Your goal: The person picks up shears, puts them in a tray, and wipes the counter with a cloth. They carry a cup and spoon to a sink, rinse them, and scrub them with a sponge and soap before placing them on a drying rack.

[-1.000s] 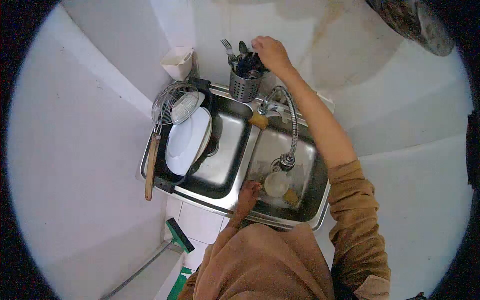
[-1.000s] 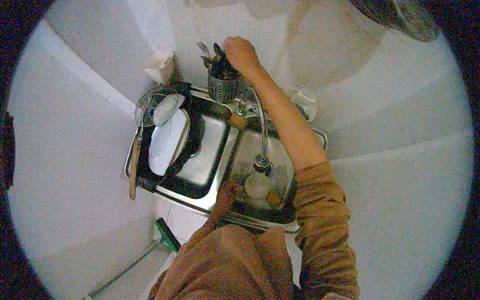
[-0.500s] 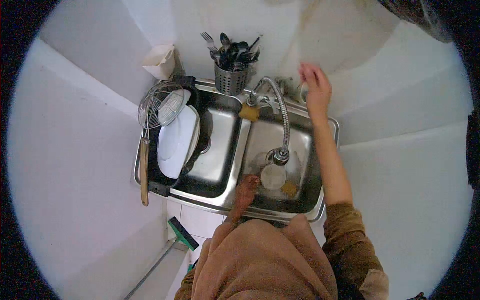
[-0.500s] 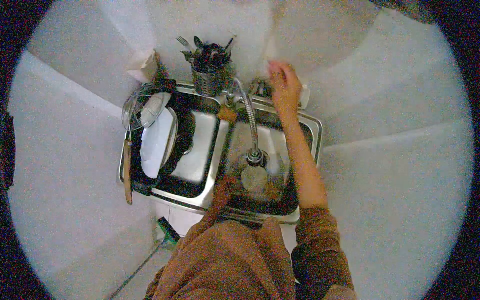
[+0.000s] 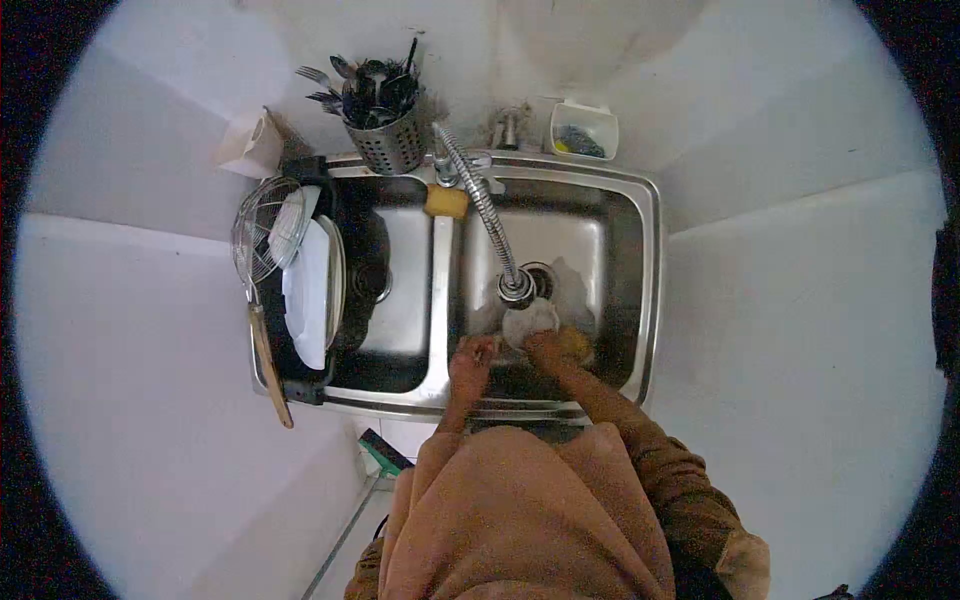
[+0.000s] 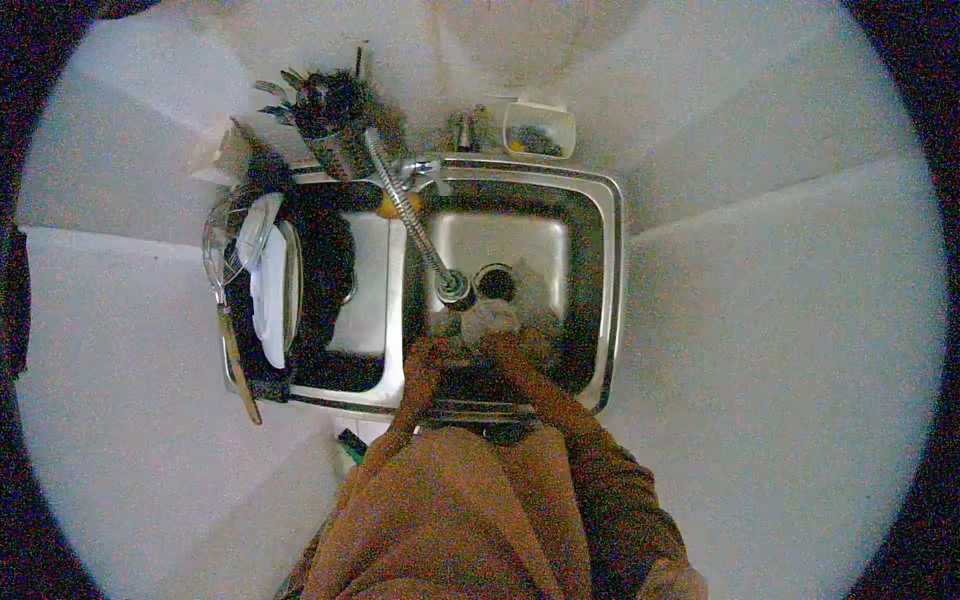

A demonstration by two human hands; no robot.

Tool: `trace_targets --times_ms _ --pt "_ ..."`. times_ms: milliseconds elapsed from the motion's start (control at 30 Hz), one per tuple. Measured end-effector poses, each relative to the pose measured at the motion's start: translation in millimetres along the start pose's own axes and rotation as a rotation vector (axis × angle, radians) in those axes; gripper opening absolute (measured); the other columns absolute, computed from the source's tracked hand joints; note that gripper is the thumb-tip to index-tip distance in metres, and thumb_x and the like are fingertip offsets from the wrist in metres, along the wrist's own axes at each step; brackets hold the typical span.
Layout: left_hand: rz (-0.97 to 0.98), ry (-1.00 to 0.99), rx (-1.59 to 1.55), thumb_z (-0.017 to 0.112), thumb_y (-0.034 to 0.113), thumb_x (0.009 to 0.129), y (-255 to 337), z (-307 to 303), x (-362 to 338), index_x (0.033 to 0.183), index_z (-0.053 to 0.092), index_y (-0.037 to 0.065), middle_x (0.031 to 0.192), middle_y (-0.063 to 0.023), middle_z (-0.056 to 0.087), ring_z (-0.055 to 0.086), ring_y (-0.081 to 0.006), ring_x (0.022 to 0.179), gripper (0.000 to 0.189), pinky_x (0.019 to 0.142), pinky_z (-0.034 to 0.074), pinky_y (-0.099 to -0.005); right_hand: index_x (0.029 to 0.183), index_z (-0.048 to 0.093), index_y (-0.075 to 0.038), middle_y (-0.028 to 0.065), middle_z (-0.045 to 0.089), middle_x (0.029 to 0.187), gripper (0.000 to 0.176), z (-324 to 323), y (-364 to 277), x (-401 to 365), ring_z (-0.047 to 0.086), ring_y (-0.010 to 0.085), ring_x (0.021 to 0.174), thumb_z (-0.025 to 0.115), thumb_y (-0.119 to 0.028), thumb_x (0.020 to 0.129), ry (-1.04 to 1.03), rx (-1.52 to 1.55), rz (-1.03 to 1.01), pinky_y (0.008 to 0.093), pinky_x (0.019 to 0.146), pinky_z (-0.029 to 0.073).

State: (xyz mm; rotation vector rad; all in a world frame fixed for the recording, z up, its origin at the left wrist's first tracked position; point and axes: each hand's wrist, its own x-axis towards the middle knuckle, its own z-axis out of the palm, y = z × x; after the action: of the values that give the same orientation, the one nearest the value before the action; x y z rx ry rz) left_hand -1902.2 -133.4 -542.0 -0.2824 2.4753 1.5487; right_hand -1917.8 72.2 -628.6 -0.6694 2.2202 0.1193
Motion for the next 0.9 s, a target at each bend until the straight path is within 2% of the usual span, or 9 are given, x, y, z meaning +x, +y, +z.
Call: trace_targets --times_ms 67,167,300,600,667,767,800,867,900 --pt "-0.062 -0.036 -0.033 0.054 0.017 0.085 3 -1 -1 0.094 0.059 0.008 0.087 -0.0125 0.056 0.057 -0.0309 0.081 0.013 0.070 0.045 -0.0378 0.087 0.061 -0.003 0.0185 0.060 0.088 0.021 29 8 4 0.059 0.0345 0.083 0.051 -0.019 0.078 0.452 0.126 -0.125 0.0442 0.077 0.047" --pt "0.132 0.066 -0.069 0.055 0.018 0.085 -10 5 -4 0.094 0.058 0.008 0.086 -0.0126 0.056 0.057 -0.0308 0.078 0.014 0.067 0.046 -0.0378 0.092 0.060 -0.004 0.0181 0.061 0.089 0.024 47 8 14 0.059 0.0341 0.082 0.052 -0.021 0.077 0.476 0.150 -0.045 0.0450 0.074 0.047" --pt "0.068 0.109 -0.132 0.056 0.016 0.084 -34 27 -5 0.095 0.057 0.007 0.084 -0.0112 0.057 0.058 -0.0271 0.078 0.014 0.068 0.046 -0.0346 0.100 0.058 -0.004 0.0190 0.060 0.090 0.033 69 19 31 0.058 0.0353 0.082 0.056 -0.027 0.076 0.322 0.116 0.072 0.0452 0.074 0.047" --pt "-0.180 0.037 -0.585 0.053 0.020 0.088 -35 38 -4 0.100 0.057 0.007 0.085 -0.0048 0.058 0.055 -0.0143 0.079 0.018 0.071 0.044 -0.0273 0.107 0.054 0.001 0.0128 0.062 0.093 0.050 11 29 19 0.059 0.0252 0.090 0.069 -0.032 0.073 0.613 1.048 0.486 0.0370 0.077 0.045" --pt "-0.289 0.053 -0.477 0.052 0.034 0.089 -55 58 2 0.105 0.053 0.009 0.093 -0.0042 0.057 0.054 -0.0146 0.080 0.030 0.072 0.045 -0.0276 0.116 0.050 -0.001 0.0087 0.061 0.097 0.053 -54 6 -12 0.057 0.0229 0.092 0.069 -0.028 0.074 0.412 1.907 0.167 0.0356 0.081 0.044" --pt "-0.488 -0.029 -0.918 0.054 0.047 0.084 -12 44 6 0.113 0.047 0.012 0.101 -0.0036 0.054 0.054 -0.0156 0.080 0.046 0.069 0.045 -0.0278 0.119 0.049 -0.004 0.0119 0.062 0.099 0.053 -112 -21 -49 0.058 0.0276 0.094 0.069 -0.021 0.074 0.371 1.581 0.285 0.0361 0.084 0.043" --pt "-0.780 -0.036 -0.922 0.057 0.049 0.081 29 27 12 0.118 0.042 0.012 0.105 -0.0038 0.052 0.055 -0.0164 0.078 0.055 0.066 0.046 -0.0275 0.119 0.049 -0.004 0.0119 0.062 0.099 0.053 -98 -26 -46 0.058 0.0276 0.094 0.069 -0.021 0.074 0.381 1.584 0.293 0.0361 0.084 0.043" --pt "-0.685 -0.097 -1.030 0.059 0.046 0.080 14 45 6 0.117 0.042 0.011 0.103 -0.0050 0.052 0.055 -0.0168 0.076 0.054 0.065 0.046 -0.0280 0.119 0.050 -0.005 0.0166 0.061 0.101 0.048 -54 -38 -39 0.057 0.0311 0.096 0.065 -0.020 0.076 0.560 0.785 0.255 0.0369 0.085 0.043" --pt "-0.592 -0.146 -1.141 0.062 0.042 0.079 8 52 5 0.116 0.043 0.009 0.101 -0.0062 0.053 0.055 -0.0172 0.075 0.053 0.063 0.046 -0.0284 0.119 0.050 -0.005 0.0166 0.061 0.101 0.048 -54 -42 -46 0.057 0.0311 0.096 0.065 -0.020 0.076 0.564 0.788 0.263 0.0369 0.085 0.043"
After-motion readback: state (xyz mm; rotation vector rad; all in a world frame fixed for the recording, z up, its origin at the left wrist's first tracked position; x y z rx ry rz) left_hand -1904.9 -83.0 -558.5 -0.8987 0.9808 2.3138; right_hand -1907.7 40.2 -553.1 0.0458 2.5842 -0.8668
